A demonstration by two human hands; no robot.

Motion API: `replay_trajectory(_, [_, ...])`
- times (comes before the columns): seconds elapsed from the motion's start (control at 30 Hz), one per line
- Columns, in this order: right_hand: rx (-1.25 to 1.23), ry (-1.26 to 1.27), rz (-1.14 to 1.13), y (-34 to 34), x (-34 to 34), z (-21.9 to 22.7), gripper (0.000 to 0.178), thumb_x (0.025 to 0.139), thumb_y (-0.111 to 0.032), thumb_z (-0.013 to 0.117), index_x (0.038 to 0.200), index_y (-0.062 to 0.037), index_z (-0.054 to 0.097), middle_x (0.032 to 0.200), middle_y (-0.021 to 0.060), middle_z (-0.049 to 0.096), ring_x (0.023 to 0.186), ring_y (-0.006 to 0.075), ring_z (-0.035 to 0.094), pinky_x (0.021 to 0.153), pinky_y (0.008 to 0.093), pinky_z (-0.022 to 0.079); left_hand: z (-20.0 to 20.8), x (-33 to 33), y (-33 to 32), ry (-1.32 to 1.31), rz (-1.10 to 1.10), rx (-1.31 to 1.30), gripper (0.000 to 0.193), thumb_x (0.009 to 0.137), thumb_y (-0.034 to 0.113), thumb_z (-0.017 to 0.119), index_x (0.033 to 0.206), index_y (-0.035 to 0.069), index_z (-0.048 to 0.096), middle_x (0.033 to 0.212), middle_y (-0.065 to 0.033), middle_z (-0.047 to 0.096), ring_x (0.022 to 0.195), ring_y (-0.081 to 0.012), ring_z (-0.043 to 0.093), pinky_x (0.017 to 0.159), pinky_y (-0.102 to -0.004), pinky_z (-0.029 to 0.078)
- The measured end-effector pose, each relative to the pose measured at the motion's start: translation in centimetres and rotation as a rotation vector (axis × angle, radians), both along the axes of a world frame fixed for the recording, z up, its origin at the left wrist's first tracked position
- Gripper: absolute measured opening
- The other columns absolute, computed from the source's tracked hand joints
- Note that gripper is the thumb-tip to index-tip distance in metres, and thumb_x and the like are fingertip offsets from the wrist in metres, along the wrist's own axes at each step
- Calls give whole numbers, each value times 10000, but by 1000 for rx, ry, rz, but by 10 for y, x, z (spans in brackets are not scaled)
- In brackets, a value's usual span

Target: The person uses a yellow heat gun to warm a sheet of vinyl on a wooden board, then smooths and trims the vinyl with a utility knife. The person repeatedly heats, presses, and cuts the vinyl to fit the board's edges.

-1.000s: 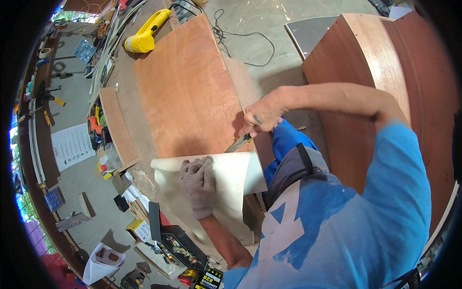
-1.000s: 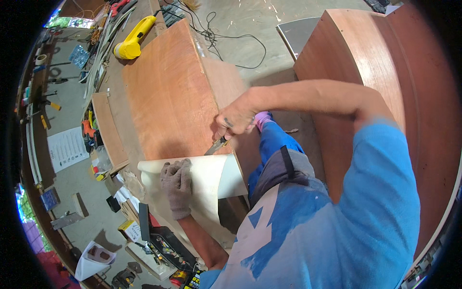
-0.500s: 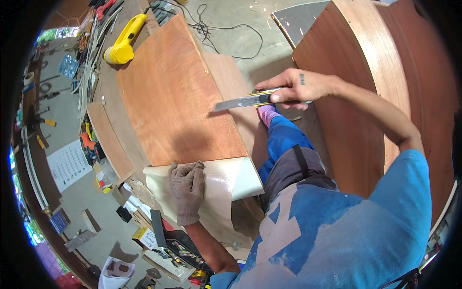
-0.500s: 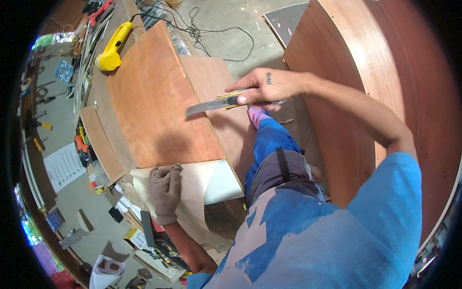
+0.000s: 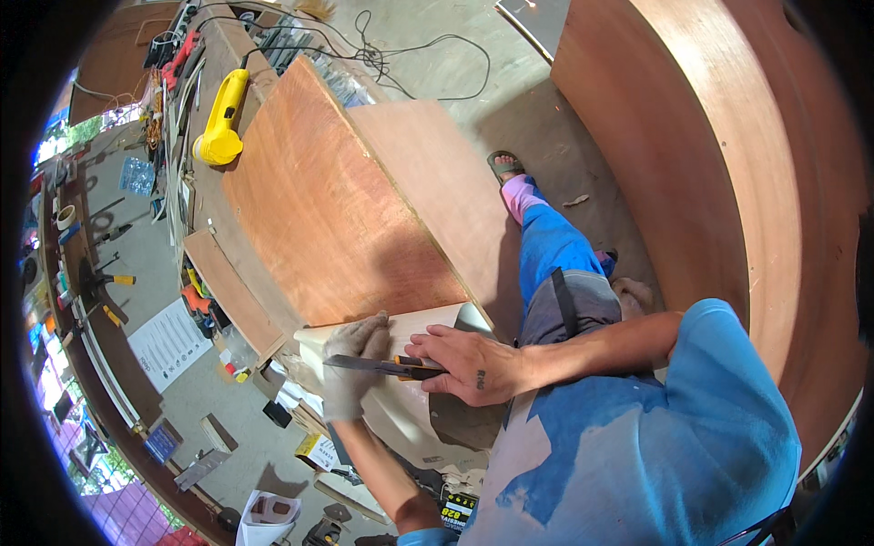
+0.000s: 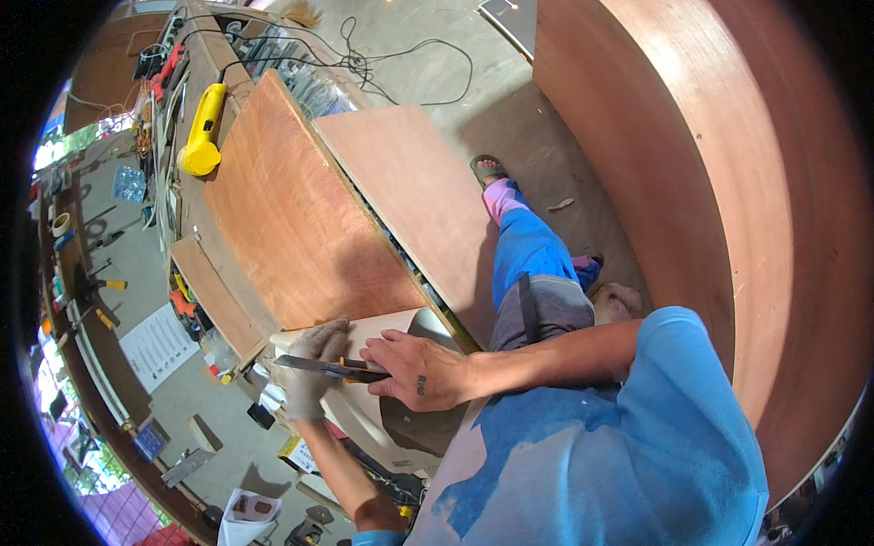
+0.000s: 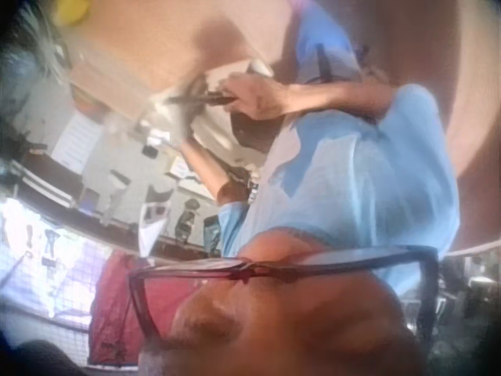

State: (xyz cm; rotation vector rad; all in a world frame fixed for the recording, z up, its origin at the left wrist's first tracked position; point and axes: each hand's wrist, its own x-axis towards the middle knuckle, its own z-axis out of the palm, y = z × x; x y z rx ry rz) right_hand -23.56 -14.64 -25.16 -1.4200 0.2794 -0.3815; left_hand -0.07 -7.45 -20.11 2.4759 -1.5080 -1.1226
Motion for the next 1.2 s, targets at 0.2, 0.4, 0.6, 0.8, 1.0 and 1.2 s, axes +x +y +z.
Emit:
replay_trajectory(0.2, [-45, -30, -62, 12, 1, -2, 469, 907, -250, 659, 1197, 88, 514, 1204, 257, 570, 1174, 448, 535, 1104, 506, 364, -22, 9, -40, -279, -412, 201, 232, 908, 259, 614, 929, 50, 713, 925, -139, 701, 877, -307, 674, 767, -407, 532])
replay_trajectory(0.4, [108, 186, 112, -15, -11, 11, 421, 888, -248, 695, 1197, 4, 559, 1119, 227, 627, 1111, 423, 590, 998, 496, 459, -30, -10, 3, -336, -348, -39, 186, 895, 242, 584, 903, 70, 654, 870, -118, 671, 887, -336, 620, 785, -464, 492])
replay_trajectory(0.6, [-219, 138, 185, -121, 72, -38, 315, 817, -181, 730, 1086, -37, 650, 964, 185, 669, 873, 362, 663, 737, 442, 505, -24, -48, 22, -491, -76, -106, 200, 901, 195, 547, 983, 61, 672, 918, -115, 653, 933, -307, 615, 933, -453, 466])
replay_trajectory(0.8, [-751, 285, 579, -137, 208, -66, 180, 786, -222, 663, 918, -106, 702, 929, 134, 679, 911, 335, 655, 761, 450, 518, -38, -33, 8, -516, -167, -254, 266, 893, 189, 561, 1077, 38, 680, 1042, -110, 685, 1061, -283, 624, 1019, -445, 439])
replay_trajectory(1.0, [-1152, -19, 797, -78, 255, -40, 150, 811, -200, 592, 872, -115, 699, 907, 113, 683, 924, 307, 664, 763, 403, 536, -37, -46, 29, -567, -60, -277, 280, 871, 172, 569, 1089, 34, 678, 1078, -102, 694, 1090, -272, 624, 1037, -448, 432])
replay_trajectory(1.2, [-1217, -72, 915, -83, 238, -59, 173, 826, -163, 544, 847, -55, 678, 905, 132, 678, 910, 326, 669, 786, 397, 560, -43, -46, 37, -615, -90, -354, 282, 862, 154, 570, 1097, 38, 675, 1068, -98, 703, 1105, -275, 636, 1042, -455, 439])
